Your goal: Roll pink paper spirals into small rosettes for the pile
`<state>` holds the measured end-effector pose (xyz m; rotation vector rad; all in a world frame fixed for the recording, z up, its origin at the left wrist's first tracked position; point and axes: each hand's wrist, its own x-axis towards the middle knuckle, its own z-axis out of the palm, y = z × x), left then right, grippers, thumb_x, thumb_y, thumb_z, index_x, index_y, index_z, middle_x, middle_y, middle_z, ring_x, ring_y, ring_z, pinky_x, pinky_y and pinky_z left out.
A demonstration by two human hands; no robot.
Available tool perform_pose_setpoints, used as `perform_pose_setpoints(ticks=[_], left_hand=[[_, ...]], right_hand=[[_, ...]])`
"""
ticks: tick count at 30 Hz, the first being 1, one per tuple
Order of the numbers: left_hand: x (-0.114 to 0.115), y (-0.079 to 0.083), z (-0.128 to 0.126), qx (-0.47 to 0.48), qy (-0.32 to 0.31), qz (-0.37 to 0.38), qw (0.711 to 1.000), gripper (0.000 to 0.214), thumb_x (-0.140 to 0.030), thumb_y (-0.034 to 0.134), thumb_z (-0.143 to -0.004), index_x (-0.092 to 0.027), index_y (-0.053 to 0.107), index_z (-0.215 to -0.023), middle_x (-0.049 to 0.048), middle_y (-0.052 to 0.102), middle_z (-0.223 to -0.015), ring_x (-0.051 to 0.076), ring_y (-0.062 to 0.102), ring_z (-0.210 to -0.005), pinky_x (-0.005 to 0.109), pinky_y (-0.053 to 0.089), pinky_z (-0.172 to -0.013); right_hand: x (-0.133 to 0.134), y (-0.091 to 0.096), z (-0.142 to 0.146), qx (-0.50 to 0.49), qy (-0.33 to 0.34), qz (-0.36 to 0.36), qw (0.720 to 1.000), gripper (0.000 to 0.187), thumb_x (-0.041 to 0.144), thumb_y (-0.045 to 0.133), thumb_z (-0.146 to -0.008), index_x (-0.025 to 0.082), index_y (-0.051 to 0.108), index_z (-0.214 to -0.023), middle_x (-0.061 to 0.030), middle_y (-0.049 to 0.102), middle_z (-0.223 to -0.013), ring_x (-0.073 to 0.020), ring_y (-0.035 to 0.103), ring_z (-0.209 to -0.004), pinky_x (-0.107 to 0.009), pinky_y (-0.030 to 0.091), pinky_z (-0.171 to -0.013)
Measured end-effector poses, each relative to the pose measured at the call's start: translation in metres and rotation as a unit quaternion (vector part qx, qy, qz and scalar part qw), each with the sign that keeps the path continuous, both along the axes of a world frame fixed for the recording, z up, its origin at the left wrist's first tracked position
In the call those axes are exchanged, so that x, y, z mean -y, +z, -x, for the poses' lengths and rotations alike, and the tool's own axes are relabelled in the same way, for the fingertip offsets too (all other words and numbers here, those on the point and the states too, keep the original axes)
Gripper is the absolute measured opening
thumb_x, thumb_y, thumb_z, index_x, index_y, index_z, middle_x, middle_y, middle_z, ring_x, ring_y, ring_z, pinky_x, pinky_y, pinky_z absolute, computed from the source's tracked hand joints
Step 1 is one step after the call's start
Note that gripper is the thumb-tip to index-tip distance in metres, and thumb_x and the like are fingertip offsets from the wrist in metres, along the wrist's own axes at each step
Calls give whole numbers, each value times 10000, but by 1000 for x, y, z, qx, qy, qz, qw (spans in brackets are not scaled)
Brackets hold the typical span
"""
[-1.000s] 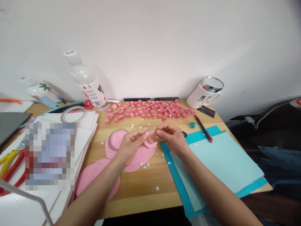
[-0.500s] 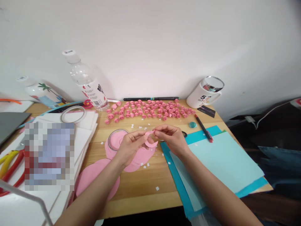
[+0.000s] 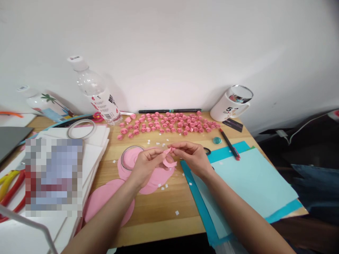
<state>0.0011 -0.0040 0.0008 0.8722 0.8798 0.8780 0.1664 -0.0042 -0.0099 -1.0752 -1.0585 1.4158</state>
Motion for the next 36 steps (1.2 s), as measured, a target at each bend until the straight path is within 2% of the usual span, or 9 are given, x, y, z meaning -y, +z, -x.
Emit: perform_pose_setpoints(ticks=[5,14,20,27,31,36], left_hand=[[1,2,0,-9,-10,10,1000,178,-289,671,-724,-121,689,-783,63,693,-751,125,612,-572,261,527,-556],[2,1,1,-42,-33,-23,998,256,-327,676,-712,-111,672,-849,70,704,-738,137,629,-561,269,527,-563],[3,4,0,-68,-30,-15,997,219,-317,656,-732,-110,657,-805,54,708,-718,129,639,-518,238,534,-528],[4,4,1,-86,-12,-26,996,184,-285,673,-714,-132,649,-814,14,691,-681,129,647,-510,227,538,-525],[3,2,0,-91,-13,-46,995,155,-266,667,-718,-133,659,-799,25,695,-714,129,651,-588,216,531,-551],[3,3,0,-81,-6,-58,995,154,-259,665,-720,-127,662,-800,45,695,-723,151,647,-696,229,534,-599]], right_hand=[[1,1,1,-14,-10,14,1000,160,255,763,-620,197,679,-743,-8,688,-732,-135,639,-668,-283,532,-675],[4,2,3,-32,10,-1,999,183,234,768,-608,174,623,-700,1,633,-684,-115,598,-580,-249,488,-561],[3,1,4,-33,11,-21,999,198,200,787,-573,164,635,-694,3,625,-683,-109,589,-585,-240,496,-562],[4,2,5,-4,-8,-21,1000,148,213,761,-616,162,645,-692,-40,670,-851,-123,617,-684,-252,511,-627],[4,0,5,-3,0,-20,1000,176,219,769,-610,163,628,-699,-15,662,-694,-124,610,-602,-251,496,-569],[4,0,6,-21,-4,-19,1000,181,216,776,-599,163,633,-697,4,654,-624,-117,604,-538,-245,487,-536]])
